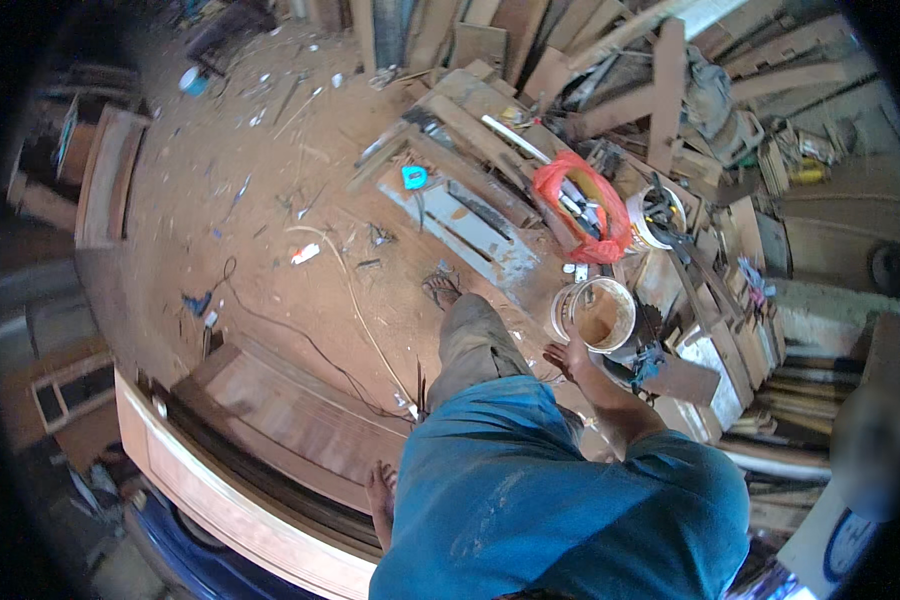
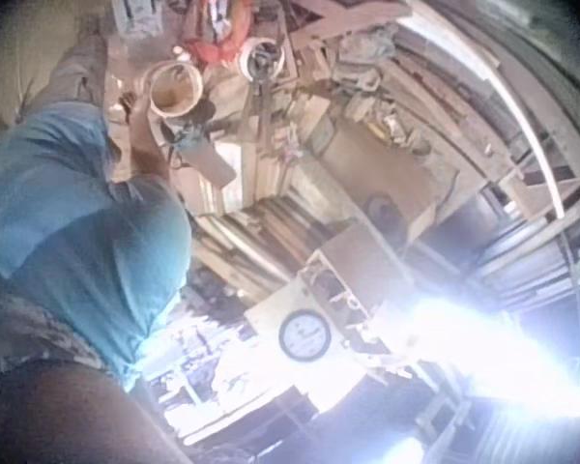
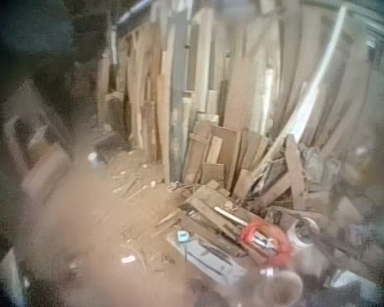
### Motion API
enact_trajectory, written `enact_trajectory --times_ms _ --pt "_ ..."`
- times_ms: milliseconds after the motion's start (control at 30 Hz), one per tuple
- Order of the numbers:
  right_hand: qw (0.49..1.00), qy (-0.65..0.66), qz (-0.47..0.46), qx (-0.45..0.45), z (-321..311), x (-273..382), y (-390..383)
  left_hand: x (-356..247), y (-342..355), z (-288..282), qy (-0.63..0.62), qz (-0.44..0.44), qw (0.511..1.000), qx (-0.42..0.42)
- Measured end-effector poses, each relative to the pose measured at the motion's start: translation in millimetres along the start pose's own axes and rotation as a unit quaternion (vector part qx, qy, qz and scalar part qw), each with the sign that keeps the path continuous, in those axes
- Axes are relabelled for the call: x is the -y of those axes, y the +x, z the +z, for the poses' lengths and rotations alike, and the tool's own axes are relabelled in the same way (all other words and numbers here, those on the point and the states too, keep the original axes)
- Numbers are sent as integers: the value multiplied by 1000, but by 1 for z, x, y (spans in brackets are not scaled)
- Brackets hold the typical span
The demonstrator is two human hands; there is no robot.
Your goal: The person uses a circular saw to cut a large wooden panel on a workbench, then measures the panel with a tape measure. They flip the panel over and use a hand saw to trim the edges.
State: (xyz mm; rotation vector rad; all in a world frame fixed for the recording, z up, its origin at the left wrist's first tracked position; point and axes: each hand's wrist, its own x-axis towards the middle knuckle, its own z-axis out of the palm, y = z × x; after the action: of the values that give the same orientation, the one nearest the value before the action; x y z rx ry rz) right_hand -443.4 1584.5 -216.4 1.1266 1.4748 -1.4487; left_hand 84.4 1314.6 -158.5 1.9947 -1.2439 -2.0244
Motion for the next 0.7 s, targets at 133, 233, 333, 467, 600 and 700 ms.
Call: enact_trajectory --times_ms 133,233,333,467,600,700 --pt "956 275 74 -75 15 -10 53 -164 9 51 36 52 997 -34" --pt "912 395 -88 -57 34 -2 62 -205 69 30 75 38 996 -4" --pt "846 515 -105 -85 24 13 49 -217 155 -14 121 -26 992 15" --pt "911 376 -141 -94 8 23 -17 -245 232 -42 130 -64 981 131" --pt "929 317 -174 -71 -19 18 -91 -277 251 13 197 -1 978 72" --pt "937 305 -151 -84 -27 34 -158 -300 256 37 246 4 965 89"
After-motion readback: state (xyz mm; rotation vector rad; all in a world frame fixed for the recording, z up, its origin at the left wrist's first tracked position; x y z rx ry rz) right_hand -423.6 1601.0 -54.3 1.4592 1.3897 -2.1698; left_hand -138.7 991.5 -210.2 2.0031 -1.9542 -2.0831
